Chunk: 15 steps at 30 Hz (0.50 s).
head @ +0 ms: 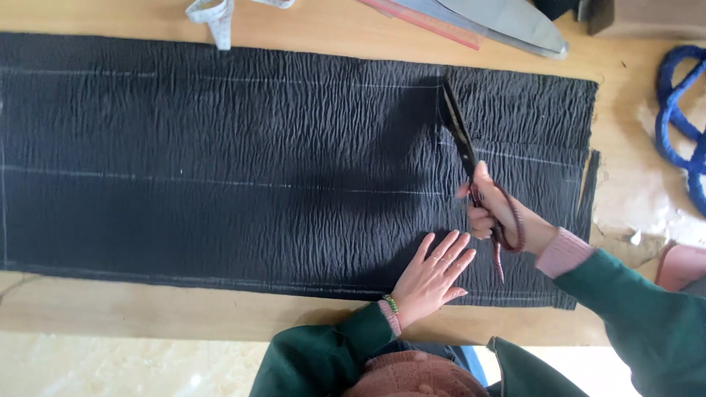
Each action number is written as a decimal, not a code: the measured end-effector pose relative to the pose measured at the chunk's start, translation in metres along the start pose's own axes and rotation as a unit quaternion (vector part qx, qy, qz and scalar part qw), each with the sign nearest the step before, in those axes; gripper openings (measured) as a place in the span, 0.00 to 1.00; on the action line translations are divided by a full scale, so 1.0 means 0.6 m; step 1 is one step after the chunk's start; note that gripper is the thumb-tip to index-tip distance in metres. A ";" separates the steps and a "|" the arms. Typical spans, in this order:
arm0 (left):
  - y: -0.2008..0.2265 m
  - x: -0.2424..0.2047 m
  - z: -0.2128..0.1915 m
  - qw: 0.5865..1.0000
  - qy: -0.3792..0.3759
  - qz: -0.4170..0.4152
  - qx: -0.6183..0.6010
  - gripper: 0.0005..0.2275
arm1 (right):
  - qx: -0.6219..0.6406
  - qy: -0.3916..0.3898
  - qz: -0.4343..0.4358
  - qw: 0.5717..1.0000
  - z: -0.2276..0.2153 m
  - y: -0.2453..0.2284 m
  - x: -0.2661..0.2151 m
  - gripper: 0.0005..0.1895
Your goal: The person uses large shears to cut a piece of black textured fabric laid out on a wooden table, following white chalk lines. After cutting, the person gathers the cut fabric pieces and folds them on the table.
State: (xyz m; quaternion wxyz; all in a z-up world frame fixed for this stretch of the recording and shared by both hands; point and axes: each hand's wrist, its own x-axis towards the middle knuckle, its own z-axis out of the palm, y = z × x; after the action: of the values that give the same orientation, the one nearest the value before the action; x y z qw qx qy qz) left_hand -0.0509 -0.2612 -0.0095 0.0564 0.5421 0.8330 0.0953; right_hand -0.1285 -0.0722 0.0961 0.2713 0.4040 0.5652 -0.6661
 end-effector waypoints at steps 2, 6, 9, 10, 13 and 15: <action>0.006 0.008 0.005 0.980 0.056 -0.015 -0.188 0.31 | -0.008 -0.003 0.032 0.999 -0.012 -0.014 -0.019 0.42; -0.034 0.065 -0.058 0.968 0.136 -0.058 -0.204 0.29 | -0.094 -0.037 0.037 0.994 -0.081 -0.036 -0.032 0.43; -0.087 0.136 -0.098 0.970 0.150 -0.169 -0.094 0.29 | -0.079 -0.103 0.025 0.991 -0.142 -0.068 -0.013 0.38; -0.103 0.162 -0.086 0.963 0.161 -0.200 -0.078 0.31 | -0.118 -0.098 0.028 0.988 -0.153 -0.083 -0.008 0.40; -0.138 0.221 -0.058 0.949 0.173 -0.263 -0.029 0.35 | -0.199 -0.123 0.019 0.972 -0.194 -0.125 0.019 0.40; -0.149 0.240 -0.041 0.941 0.171 -0.291 0.003 0.37 | -0.236 -0.152 0.007 0.960 -0.221 -0.145 0.042 0.39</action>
State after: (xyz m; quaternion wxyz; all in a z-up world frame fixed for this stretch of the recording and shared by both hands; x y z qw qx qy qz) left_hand -0.1941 -0.1675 -0.0039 -0.0627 0.2514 0.9519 0.1635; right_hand -0.1821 0.0778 0.1168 0.4464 0.2266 0.6555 -0.5654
